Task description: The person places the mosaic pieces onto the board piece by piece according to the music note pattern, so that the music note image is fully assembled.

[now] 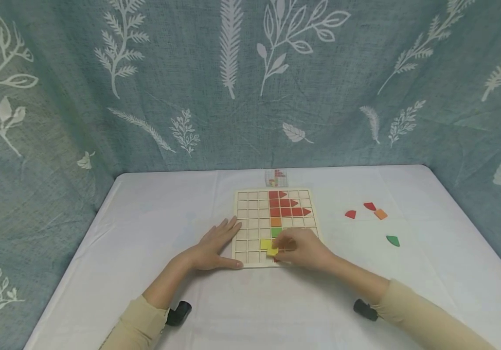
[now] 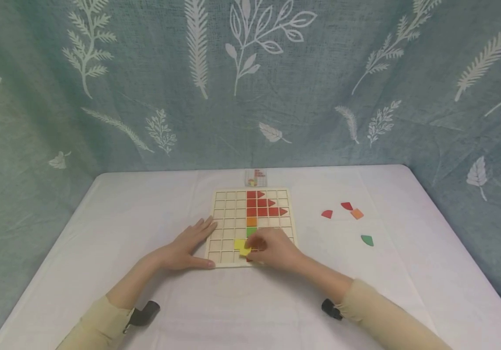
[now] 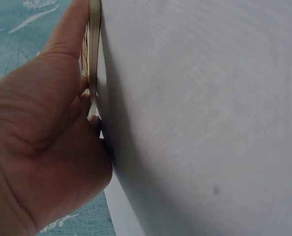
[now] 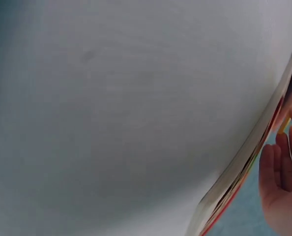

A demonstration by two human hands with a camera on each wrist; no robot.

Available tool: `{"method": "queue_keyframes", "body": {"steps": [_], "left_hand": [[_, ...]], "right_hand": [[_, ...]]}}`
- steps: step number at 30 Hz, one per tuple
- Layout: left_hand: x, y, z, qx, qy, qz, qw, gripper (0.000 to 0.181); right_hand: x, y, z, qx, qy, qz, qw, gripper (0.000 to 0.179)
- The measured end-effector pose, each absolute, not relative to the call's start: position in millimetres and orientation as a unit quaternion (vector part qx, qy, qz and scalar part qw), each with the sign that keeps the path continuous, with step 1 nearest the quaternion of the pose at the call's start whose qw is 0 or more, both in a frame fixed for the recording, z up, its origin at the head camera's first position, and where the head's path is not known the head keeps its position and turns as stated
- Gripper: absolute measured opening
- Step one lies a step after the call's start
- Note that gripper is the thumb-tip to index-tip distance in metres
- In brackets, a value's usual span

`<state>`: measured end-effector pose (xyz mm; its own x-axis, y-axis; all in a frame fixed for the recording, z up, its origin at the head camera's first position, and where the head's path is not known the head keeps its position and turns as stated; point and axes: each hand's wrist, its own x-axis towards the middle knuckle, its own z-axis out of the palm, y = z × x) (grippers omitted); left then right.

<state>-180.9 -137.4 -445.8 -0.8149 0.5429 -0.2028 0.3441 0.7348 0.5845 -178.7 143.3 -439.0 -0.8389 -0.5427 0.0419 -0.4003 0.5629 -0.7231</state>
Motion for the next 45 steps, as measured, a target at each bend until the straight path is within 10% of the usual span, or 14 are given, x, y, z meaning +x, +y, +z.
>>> {"method": "queue_keyframes", "body": {"steps": [20, 27, 45], "left_hand": [[-181.6, -134.5, -445.6, 0.239, 0.914, 0.269, 0.187, 0.103], [-181.0, -134.1, -448.6, 0.234, 0.915, 0.268, 0.188, 0.104], [-181.1, -137.4, -448.5, 0.244, 0.914, 0.267, 0.182, 0.104]], "right_hand": [[-174.5, 134.4, -432.8, -0.389, 0.880, -0.272, 0.032, 0.006], [-175.5, 154.9, -429.5, -0.221, 0.881, -0.406, 0.101, 0.007], [-191.5, 298.8, -423.0, 0.026, 0.902, -0.430, 0.019, 0.045]]}}
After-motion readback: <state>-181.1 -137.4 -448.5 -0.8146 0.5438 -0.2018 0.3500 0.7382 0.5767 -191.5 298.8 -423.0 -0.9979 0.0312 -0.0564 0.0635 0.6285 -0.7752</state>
